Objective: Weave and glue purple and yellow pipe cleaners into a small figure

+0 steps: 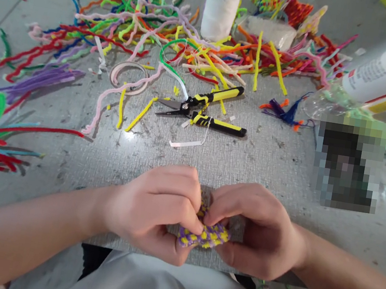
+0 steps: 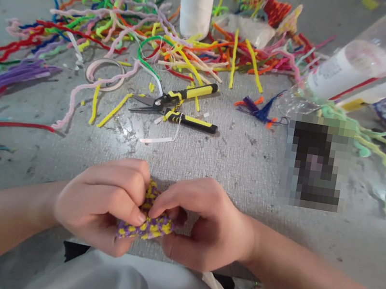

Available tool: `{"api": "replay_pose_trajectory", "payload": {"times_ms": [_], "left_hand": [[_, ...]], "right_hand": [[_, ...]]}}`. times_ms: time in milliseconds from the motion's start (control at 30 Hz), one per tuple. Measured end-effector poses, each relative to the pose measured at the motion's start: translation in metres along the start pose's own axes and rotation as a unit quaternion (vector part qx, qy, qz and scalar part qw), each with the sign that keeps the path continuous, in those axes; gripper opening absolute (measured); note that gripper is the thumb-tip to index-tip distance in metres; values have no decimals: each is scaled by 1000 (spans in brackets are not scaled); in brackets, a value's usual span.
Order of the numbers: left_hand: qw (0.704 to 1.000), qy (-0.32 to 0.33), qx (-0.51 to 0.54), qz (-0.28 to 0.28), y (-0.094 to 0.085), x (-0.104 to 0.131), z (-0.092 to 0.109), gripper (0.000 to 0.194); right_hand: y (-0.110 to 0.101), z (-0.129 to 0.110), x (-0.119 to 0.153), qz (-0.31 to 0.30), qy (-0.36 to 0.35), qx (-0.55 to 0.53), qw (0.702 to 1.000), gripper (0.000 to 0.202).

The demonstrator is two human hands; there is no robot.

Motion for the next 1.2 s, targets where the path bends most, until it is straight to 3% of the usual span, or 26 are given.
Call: {"api": "replay_pose_trajectory", "payload": {"times_ms": [700,867,1200], "left_hand": [[1000,-7,-12,17,3,1,-1,23],[999,-41,-13,17,4,1,-1,25],[999,-23,-7,30,5,0,-5,20]], "right_hand": [[0,2,1,2,4,5,1000,28],[1,10,1,28,-17,-11,999,22],[1,15,-5,30,-18,-63,997,24]]}}
Point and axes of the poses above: each hand's wrist, its own x-axis away from the middle knuckle, its own y-axis out of the palm, z = x × y, the point moved 2 cm from there along -x, towards the middle knuckle, and after that the axes turned 11 degrees about -x, right-handed, at the moved point
